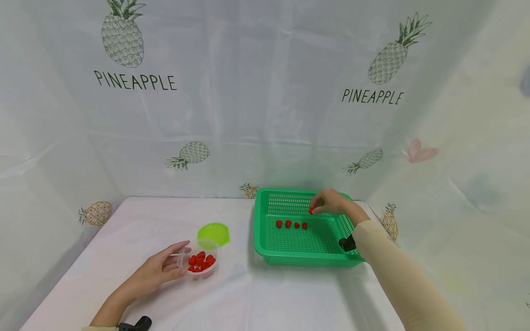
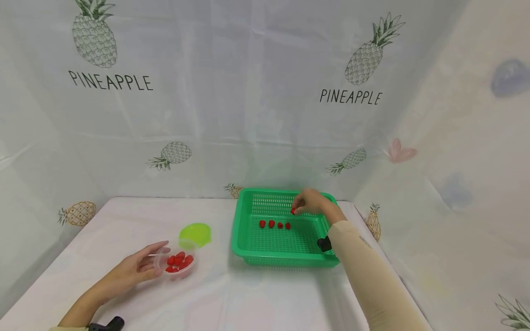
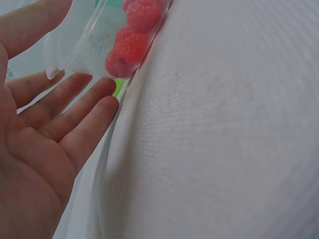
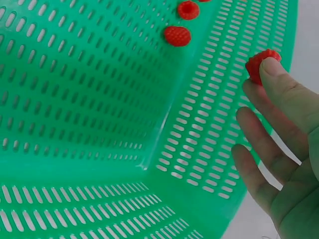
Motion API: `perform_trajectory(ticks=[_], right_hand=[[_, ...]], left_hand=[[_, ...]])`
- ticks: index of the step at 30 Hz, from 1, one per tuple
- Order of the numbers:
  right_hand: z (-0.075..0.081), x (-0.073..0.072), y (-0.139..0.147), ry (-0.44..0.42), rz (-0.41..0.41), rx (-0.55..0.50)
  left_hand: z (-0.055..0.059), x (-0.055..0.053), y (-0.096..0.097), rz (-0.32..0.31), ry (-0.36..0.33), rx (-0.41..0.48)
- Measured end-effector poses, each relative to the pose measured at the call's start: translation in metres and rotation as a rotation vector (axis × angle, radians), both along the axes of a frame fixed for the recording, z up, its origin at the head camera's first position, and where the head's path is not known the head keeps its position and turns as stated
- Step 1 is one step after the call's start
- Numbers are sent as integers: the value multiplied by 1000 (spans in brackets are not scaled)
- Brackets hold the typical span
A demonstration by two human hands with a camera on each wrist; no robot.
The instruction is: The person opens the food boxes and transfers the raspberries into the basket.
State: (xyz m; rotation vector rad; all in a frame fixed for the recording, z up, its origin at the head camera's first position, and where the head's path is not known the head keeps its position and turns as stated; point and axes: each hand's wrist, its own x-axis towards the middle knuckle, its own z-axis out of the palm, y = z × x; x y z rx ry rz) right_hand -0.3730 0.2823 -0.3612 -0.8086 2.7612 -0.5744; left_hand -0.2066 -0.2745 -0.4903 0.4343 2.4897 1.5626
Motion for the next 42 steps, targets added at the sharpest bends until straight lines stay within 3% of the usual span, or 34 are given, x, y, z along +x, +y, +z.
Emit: perform_trajectory(ticks=[9, 17, 30, 42], right_hand=[[-8, -2, 2, -42, -7, -17], [-18, -10, -1, -81, -54, 51], [-29, -19, -4, -103, -29, 123], [-33, -14, -1, -109, -20, 144]], left_hand=[[0, 0, 0, -6, 2, 5], [1, -1, 1, -1, 0, -7], [1, -1, 2, 3, 16, -16], [2, -1, 2, 3, 12, -8]])
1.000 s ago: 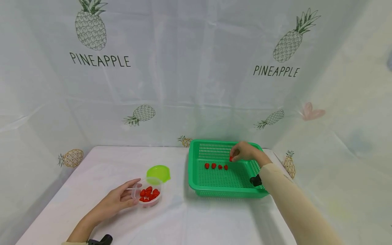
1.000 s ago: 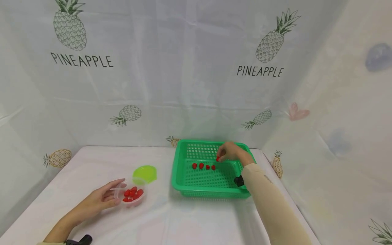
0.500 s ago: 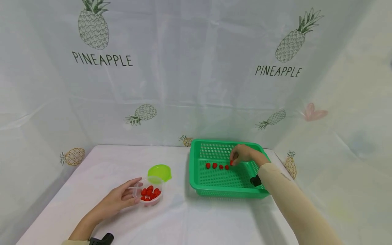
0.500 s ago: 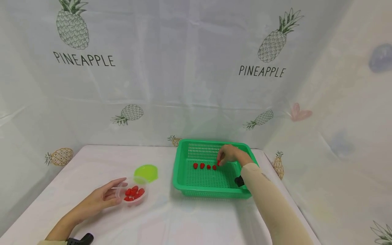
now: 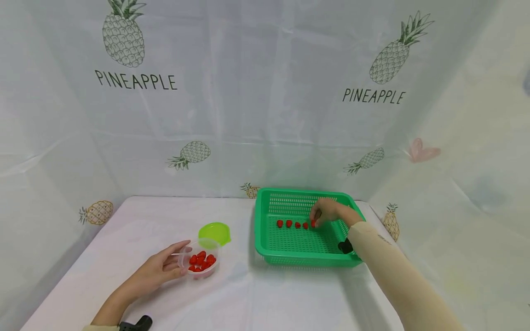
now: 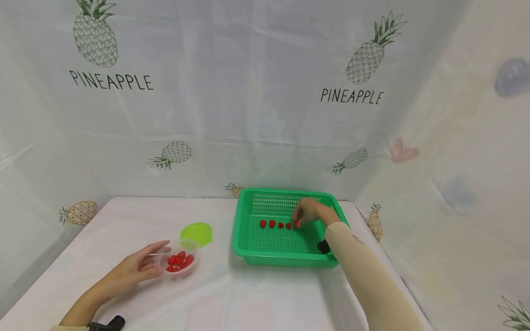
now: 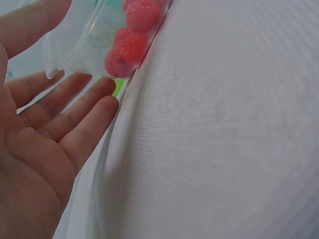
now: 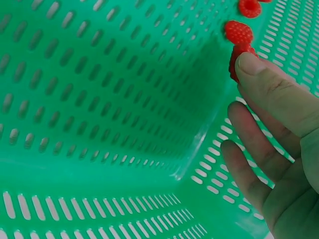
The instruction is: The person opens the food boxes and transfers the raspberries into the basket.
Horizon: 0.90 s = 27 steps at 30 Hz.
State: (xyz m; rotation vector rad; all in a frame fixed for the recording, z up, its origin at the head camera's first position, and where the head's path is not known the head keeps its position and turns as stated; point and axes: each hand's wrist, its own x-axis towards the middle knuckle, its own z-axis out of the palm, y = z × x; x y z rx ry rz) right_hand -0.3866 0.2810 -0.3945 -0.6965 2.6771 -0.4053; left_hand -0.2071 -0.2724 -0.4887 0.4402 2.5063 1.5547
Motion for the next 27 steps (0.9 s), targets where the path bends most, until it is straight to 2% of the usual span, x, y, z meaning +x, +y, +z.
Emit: perform_trajectory(ticks=[7, 12, 17, 23, 27], right_hand=[[-3, 1, -1, 6, -6, 15], [-7, 0, -4, 1, -14, 33], [-8, 1, -7, -17, -36, 45], [-4, 2, -8, -28, -37, 57], [5, 4, -7, -7, 13, 62]], left_hand=[[0, -3, 1, 0, 0, 3], [1, -1, 2, 18, -15, -8], [1, 2, 2, 7, -13, 6], [1, 3, 1, -1, -14, 13], [1, 3, 1, 6, -17, 7]])
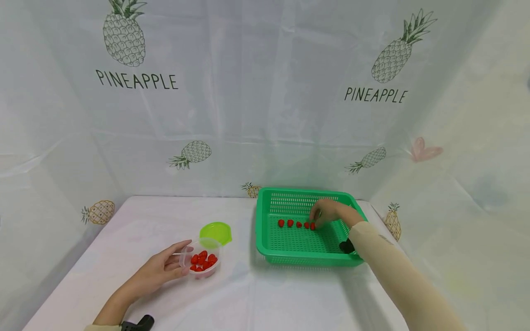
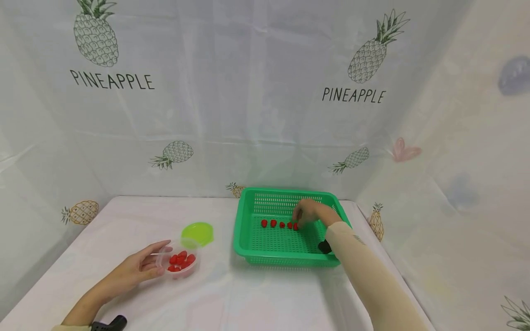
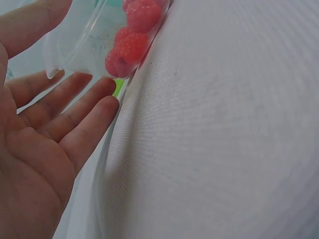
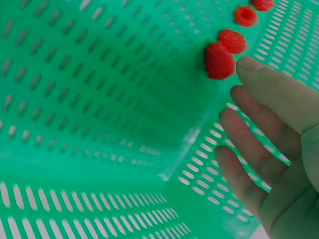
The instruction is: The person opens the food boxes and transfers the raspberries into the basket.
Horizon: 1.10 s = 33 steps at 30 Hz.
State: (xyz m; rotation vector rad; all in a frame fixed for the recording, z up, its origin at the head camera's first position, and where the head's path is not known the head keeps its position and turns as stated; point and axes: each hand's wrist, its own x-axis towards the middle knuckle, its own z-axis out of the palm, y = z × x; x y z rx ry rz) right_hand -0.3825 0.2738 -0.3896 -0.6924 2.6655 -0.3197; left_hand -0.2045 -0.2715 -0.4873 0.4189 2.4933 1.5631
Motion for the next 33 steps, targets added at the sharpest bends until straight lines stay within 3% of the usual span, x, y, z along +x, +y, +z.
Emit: perform_trajectory(ticks=[9, 18, 25, 33], right_hand=[[34, 21, -6, 133, 144, -125], [62, 56, -47, 277, 222, -220], [67, 82, -90, 284, 214, -348], [57, 108, -147, 273, 213, -421]], left_hand=[[1, 1, 1, 10, -5, -14], [0, 0, 1, -2, 9, -13], [0, -2, 2, 10, 2, -19], [2, 0, 2, 9, 5, -22]])
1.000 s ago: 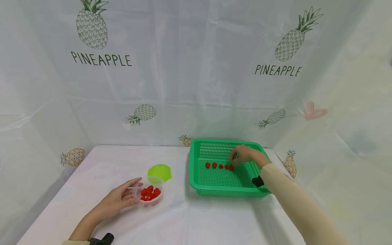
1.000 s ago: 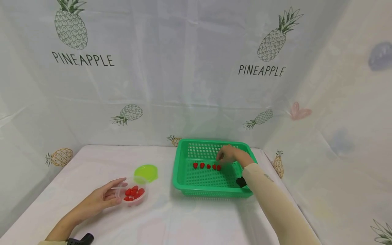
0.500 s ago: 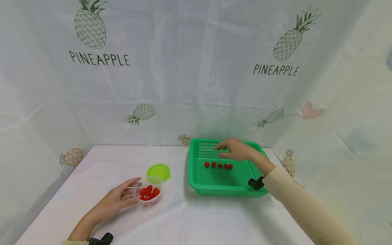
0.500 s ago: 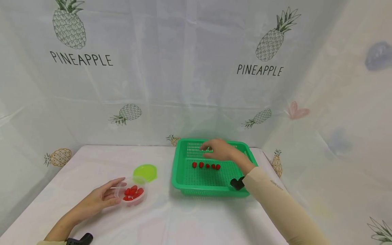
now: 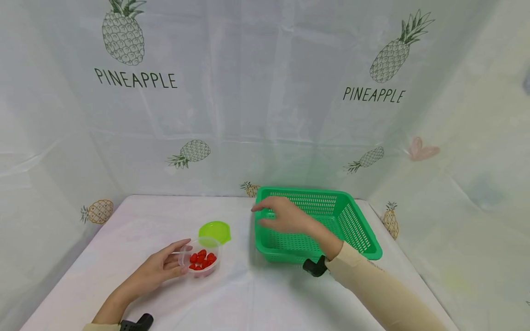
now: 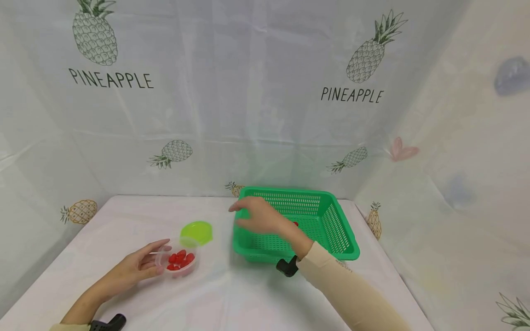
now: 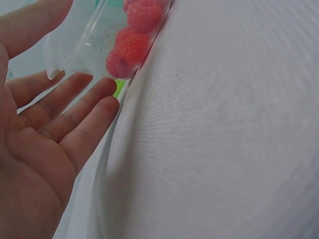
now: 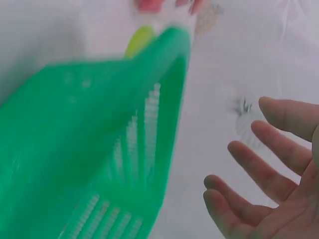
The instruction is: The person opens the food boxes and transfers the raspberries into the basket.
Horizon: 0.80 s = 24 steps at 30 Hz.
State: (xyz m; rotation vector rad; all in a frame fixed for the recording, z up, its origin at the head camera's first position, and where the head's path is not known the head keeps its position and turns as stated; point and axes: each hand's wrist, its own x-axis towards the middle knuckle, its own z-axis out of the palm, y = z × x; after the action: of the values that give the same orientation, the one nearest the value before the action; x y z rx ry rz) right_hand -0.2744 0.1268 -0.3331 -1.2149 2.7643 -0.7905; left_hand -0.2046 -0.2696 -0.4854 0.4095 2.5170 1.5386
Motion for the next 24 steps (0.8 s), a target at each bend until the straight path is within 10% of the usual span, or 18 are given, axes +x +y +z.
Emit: perform_trajectory(ticks=[24], right_hand=[[-59, 28, -115, -118, -6, -9]], left_hand=[[1, -1, -1, 4, -24, -3]])
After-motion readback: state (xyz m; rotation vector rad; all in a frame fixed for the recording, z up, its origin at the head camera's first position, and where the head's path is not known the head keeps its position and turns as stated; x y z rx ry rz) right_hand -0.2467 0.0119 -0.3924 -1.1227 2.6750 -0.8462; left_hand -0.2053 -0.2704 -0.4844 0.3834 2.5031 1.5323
